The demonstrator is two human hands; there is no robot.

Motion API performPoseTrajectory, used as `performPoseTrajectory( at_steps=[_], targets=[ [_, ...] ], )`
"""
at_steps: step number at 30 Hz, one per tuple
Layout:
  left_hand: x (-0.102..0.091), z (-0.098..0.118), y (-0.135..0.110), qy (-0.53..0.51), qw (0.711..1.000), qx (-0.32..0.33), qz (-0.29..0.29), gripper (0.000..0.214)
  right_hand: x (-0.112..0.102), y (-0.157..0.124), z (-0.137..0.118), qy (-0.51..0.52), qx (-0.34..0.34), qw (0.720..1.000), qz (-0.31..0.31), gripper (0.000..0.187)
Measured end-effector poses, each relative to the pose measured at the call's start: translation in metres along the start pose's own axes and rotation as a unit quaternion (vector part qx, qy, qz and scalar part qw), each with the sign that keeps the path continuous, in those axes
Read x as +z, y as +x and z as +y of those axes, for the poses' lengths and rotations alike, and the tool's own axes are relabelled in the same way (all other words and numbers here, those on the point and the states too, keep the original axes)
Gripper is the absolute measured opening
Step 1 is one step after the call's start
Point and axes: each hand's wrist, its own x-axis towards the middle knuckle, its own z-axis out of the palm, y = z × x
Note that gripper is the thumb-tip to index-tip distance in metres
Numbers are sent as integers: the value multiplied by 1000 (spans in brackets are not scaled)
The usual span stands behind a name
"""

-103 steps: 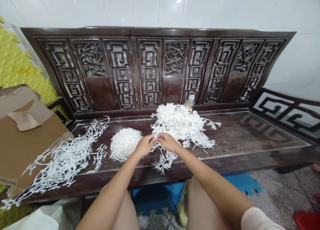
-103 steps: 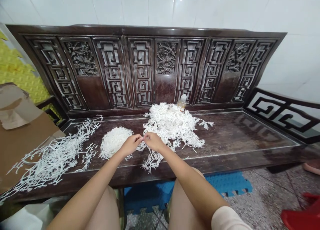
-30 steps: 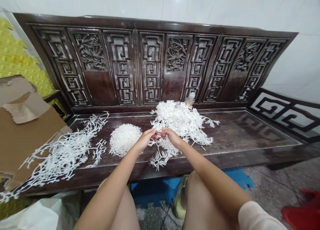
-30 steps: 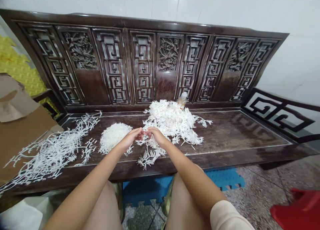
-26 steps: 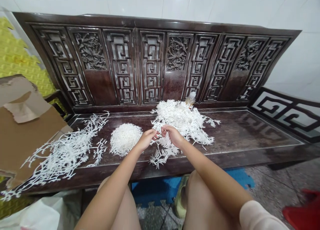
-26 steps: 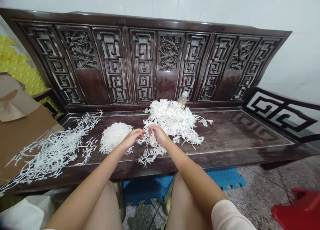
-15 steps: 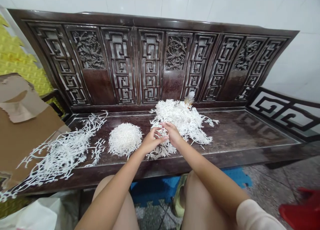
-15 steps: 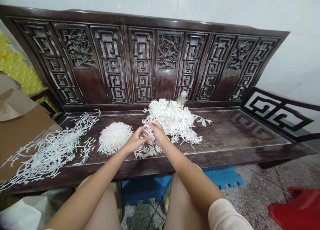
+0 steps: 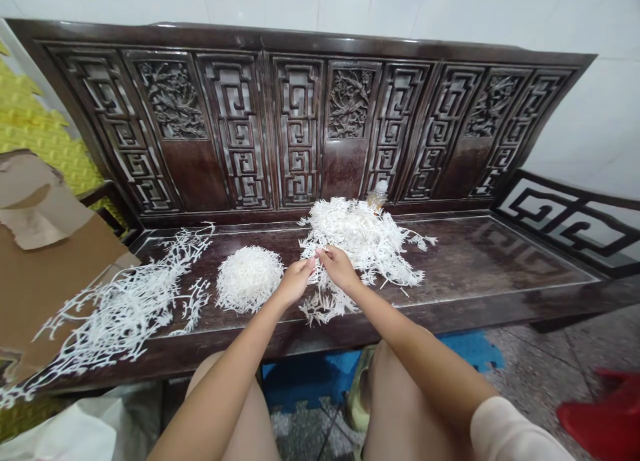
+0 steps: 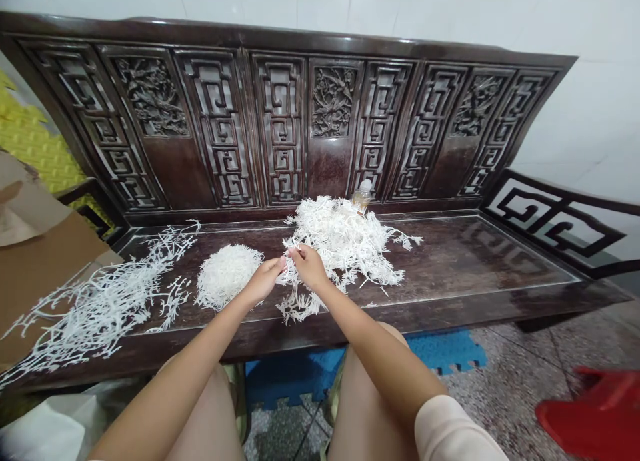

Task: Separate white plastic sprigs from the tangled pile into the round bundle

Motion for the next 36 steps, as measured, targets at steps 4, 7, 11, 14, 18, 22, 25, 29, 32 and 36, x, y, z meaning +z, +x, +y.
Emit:
performPoseTrajectory(
  at_steps=[4, 7, 11, 14, 18, 22, 25, 29, 32, 36],
  targets=[
    [2, 3, -2, 26, 998, 22, 45, 42, -2, 0, 1, -75, 12, 997, 28, 33],
    [7, 6, -4, 69, 990, 78, 92, 39, 0, 2, 0, -117, -6, 991, 62, 32],
    [16, 17, -14, 82, 981, 130, 120, 38, -6, 12, 5, -141, -15, 985, 97, 29],
    [11, 29, -24, 44, 981, 131, 136, 38, -27, 23, 22, -124, 92, 976, 154, 25],
    [-21, 22, -17, 83, 978, 54, 181, 41, -53, 29, 43, -90, 184, 967, 149, 21],
    [-65, -22, 6, 322, 929, -129, 133, 39, -43, 23, 40, -29, 208, 974, 90, 20],
    [-86, -53, 12, 429, 865, -229, 123, 31, -27, 20, 30, 48, 210, 976, 30, 22],
    [-87, -66, 12, 452, 844, -251, 145, 38, -17, 16, 23, 60, 183, 980, -39, 24],
    [-79, -59, 12, 454, 840, -234, 186, 43, -15, 12, 22, 13, 165, 985, -51, 25],
    [-68, -42, 10, 398, 871, -166, 235, 50, -12, 8, 20, -63, 115, 991, -38, 25]
  ],
)
